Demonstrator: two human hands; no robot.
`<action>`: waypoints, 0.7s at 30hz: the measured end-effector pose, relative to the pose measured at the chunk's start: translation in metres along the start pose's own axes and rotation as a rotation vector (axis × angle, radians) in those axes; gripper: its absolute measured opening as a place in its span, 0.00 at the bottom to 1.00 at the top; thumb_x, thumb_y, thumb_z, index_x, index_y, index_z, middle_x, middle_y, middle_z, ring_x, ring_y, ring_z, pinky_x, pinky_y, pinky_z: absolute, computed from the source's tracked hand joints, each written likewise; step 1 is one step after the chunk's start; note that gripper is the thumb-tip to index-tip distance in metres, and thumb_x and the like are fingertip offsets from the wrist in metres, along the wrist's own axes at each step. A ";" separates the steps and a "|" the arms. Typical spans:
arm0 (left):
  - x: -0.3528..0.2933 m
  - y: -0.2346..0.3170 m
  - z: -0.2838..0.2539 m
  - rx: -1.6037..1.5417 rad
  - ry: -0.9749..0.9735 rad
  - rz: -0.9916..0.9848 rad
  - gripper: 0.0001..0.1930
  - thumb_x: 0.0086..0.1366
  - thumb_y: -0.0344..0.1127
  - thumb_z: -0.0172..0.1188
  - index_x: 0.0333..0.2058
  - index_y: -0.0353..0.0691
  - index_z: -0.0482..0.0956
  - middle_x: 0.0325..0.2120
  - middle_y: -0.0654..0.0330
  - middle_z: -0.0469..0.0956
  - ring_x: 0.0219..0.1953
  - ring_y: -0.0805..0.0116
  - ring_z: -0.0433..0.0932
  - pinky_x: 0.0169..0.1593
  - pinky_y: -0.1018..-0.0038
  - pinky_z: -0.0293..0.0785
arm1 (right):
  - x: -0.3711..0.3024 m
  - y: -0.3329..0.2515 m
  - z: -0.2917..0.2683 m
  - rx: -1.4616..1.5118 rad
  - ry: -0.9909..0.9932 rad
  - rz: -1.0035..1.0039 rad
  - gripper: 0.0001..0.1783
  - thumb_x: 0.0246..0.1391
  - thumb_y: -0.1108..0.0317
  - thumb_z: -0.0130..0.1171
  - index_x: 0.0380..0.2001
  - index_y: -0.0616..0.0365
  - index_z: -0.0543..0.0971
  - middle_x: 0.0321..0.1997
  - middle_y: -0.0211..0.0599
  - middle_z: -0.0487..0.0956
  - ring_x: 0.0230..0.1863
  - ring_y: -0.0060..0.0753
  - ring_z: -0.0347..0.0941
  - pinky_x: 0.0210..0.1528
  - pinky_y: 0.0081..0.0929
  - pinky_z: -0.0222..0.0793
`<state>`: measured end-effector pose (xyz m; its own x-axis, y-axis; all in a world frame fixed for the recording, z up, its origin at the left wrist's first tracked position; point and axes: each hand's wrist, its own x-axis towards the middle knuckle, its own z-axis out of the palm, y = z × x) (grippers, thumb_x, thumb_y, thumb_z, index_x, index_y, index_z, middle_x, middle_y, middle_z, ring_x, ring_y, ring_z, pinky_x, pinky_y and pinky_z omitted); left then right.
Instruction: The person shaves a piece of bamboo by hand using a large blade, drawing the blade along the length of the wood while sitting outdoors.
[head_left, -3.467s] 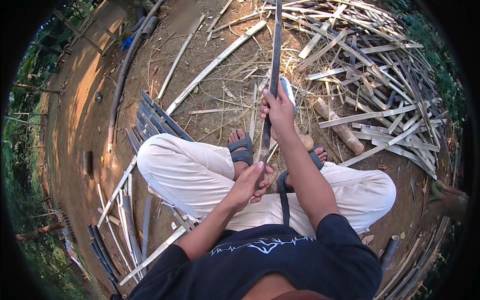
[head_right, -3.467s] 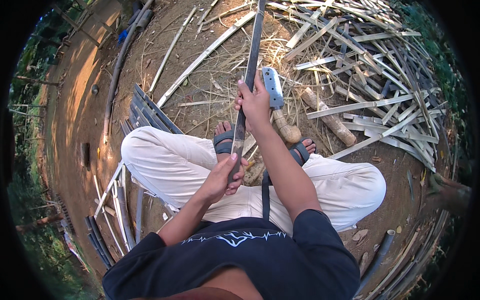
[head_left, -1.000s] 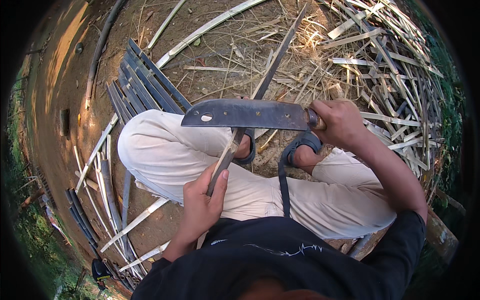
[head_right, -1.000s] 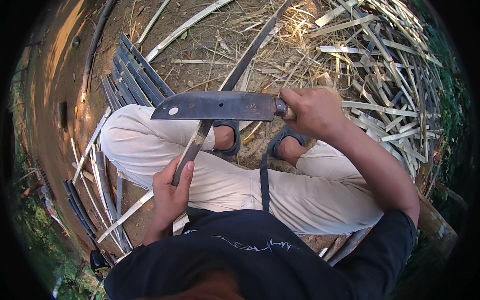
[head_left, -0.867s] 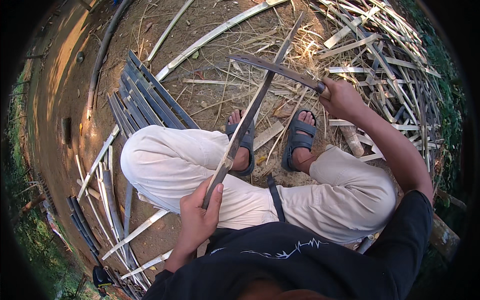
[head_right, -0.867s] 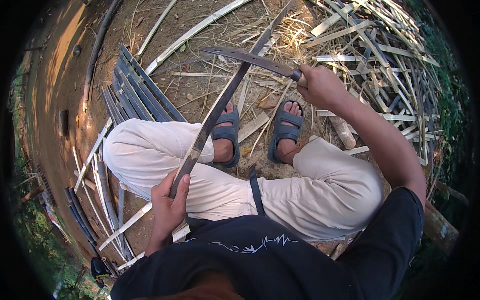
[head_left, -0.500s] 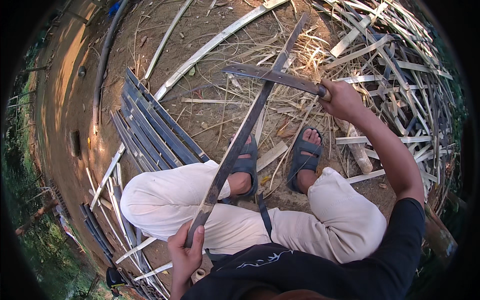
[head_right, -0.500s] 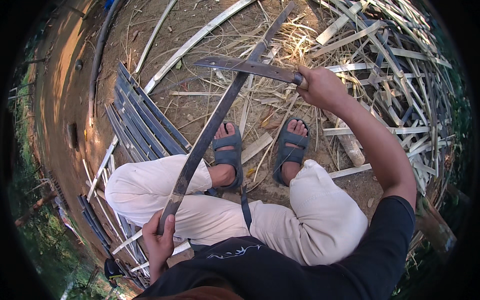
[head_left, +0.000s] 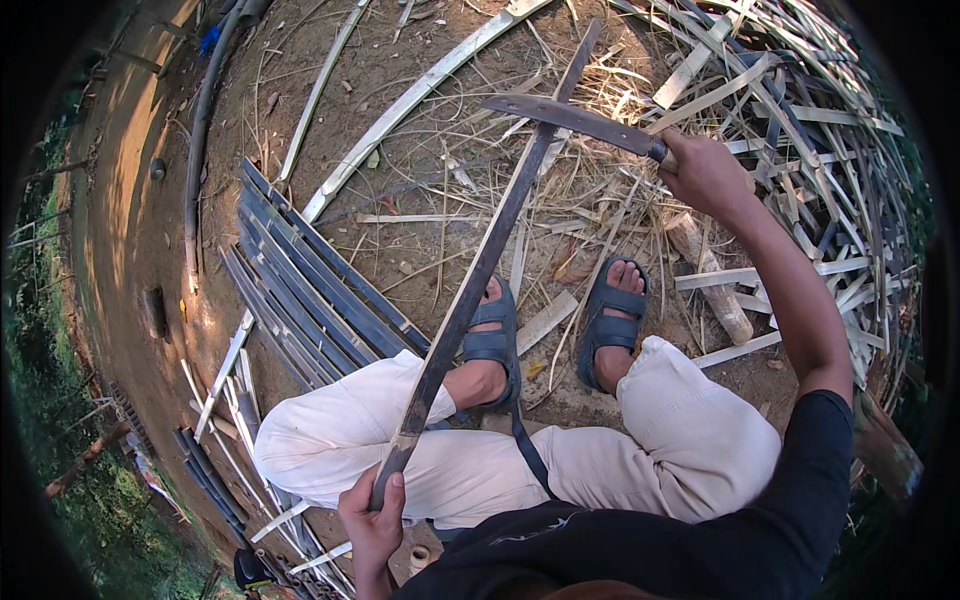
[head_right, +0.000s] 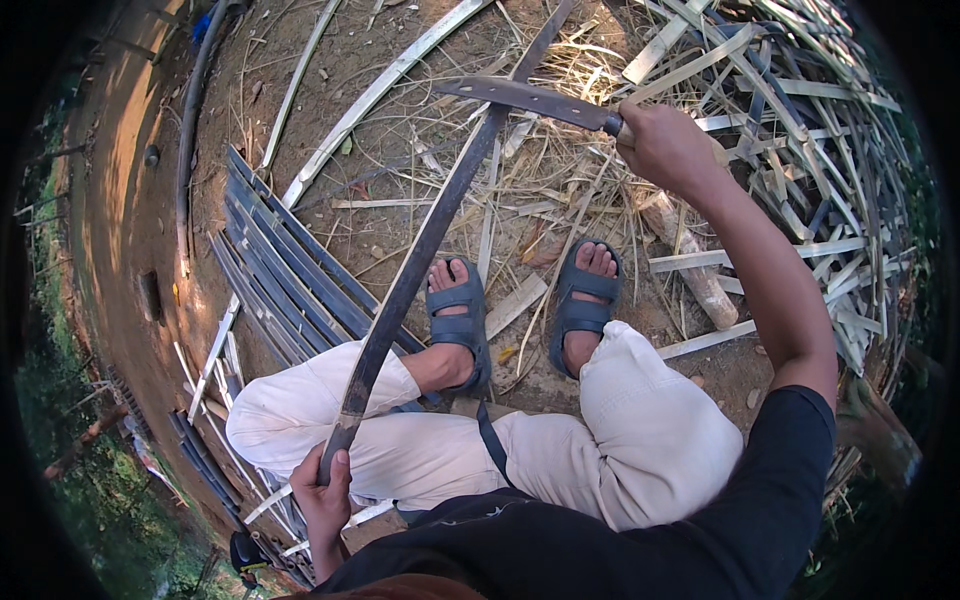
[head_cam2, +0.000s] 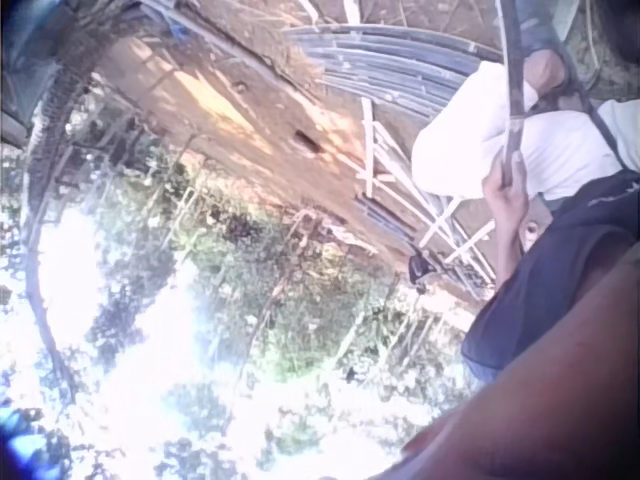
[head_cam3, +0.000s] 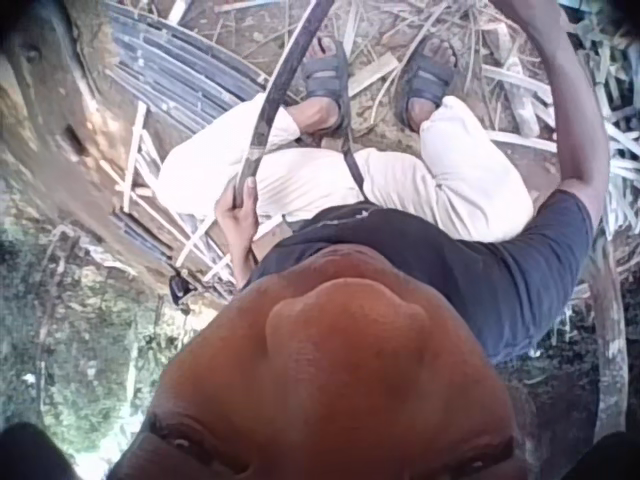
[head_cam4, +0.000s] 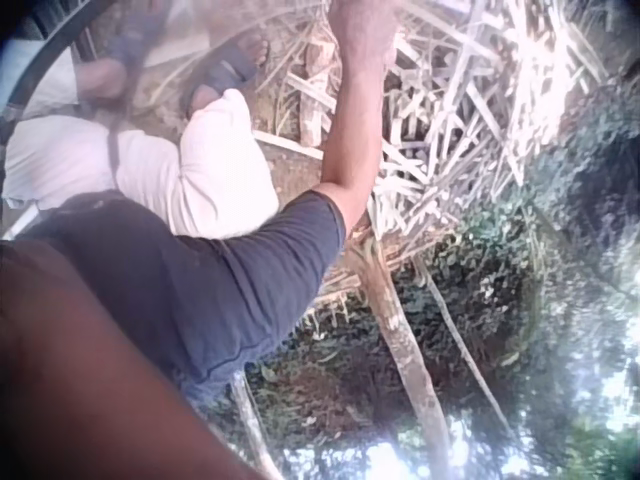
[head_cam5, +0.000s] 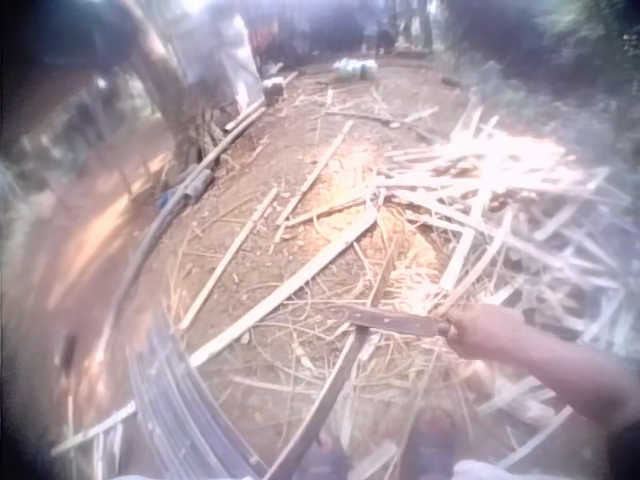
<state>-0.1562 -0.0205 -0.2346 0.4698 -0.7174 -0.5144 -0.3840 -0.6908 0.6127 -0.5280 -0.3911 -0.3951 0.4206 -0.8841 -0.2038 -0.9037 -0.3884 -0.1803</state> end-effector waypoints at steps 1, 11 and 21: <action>0.001 -0.005 -0.003 -0.025 -0.012 -0.013 0.12 0.65 0.31 0.62 0.44 0.29 0.80 0.17 0.68 0.73 0.21 0.85 0.65 0.26 0.81 0.61 | -0.009 -0.018 -0.005 0.024 -0.027 -0.046 0.16 0.49 0.61 0.64 0.37 0.58 0.74 0.27 0.49 0.79 0.32 0.55 0.78 0.36 0.49 0.74; -0.031 -0.051 -0.042 0.008 0.033 -0.104 0.12 0.65 0.32 0.63 0.42 0.28 0.81 0.18 0.72 0.70 0.21 0.85 0.63 0.26 0.84 0.57 | 0.032 0.039 0.033 0.032 -0.084 0.184 0.14 0.51 0.63 0.61 0.38 0.59 0.76 0.28 0.52 0.80 0.34 0.55 0.79 0.39 0.49 0.75; -0.034 -0.105 -0.105 0.049 0.057 -0.231 0.15 0.63 0.39 0.66 0.38 0.29 0.81 0.17 0.72 0.69 0.20 0.83 0.64 0.25 0.82 0.58 | 0.026 0.017 0.055 0.054 -0.102 0.127 0.13 0.49 0.63 0.62 0.37 0.56 0.76 0.28 0.51 0.80 0.34 0.56 0.79 0.39 0.50 0.75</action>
<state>-0.0487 0.0863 -0.2184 0.5930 -0.5345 -0.6022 -0.2985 -0.8405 0.4521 -0.5278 -0.4063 -0.4567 0.3121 -0.8931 -0.3240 -0.9455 -0.2587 -0.1976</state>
